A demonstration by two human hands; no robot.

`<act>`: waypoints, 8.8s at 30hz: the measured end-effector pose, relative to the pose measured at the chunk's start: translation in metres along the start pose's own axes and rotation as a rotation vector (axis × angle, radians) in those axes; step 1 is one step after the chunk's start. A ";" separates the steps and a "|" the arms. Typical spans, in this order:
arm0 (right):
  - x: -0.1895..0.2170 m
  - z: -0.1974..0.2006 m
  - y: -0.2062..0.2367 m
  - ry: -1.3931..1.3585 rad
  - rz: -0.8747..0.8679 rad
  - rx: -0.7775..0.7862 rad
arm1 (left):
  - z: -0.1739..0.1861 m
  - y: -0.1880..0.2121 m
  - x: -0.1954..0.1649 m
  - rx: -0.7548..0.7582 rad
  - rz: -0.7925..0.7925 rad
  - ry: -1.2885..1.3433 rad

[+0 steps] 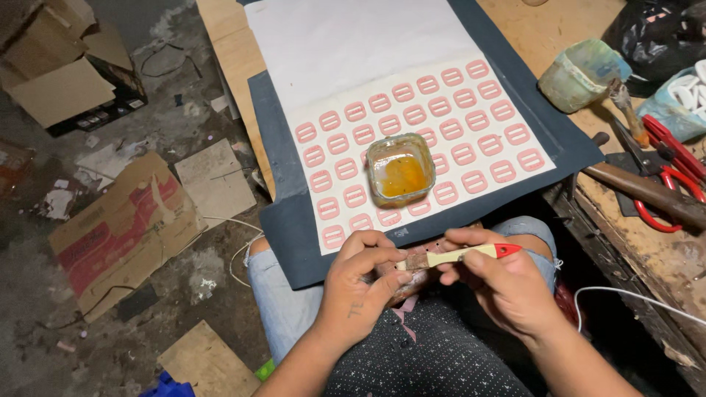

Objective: The person pours a yellow liquid from a metal can into a small glass container, then uses a brush to apply the liquid onto a grid of pink rectangular shapes on a white sheet. The person repeatedly dips the brush into the container and paints each shape in sequence.

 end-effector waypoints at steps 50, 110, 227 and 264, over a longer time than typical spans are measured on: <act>0.120 -0.127 -0.008 1.072 0.926 -0.014 | 0.046 -0.096 -0.001 -0.188 -0.293 -0.660; 0.046 -0.072 -0.045 1.166 0.527 0.225 | 0.061 -0.107 0.034 -0.149 -0.134 -0.745; 0.068 -0.077 0.052 1.211 0.925 0.087 | 0.046 -0.092 -0.009 -0.109 -0.157 -0.764; 0.105 -0.211 -0.037 1.396 1.232 0.137 | 0.054 -0.090 -0.007 -0.155 -0.206 -0.755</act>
Point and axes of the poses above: each hand's wrist, its own y-axis away from the middle knuckle, its own z-axis out of the back of the hand, x = y × z, the point moved 6 cm from there along -y, towards the middle knuckle, and after that the axes turned 9 degrees about -x, right-handed, at the moved point
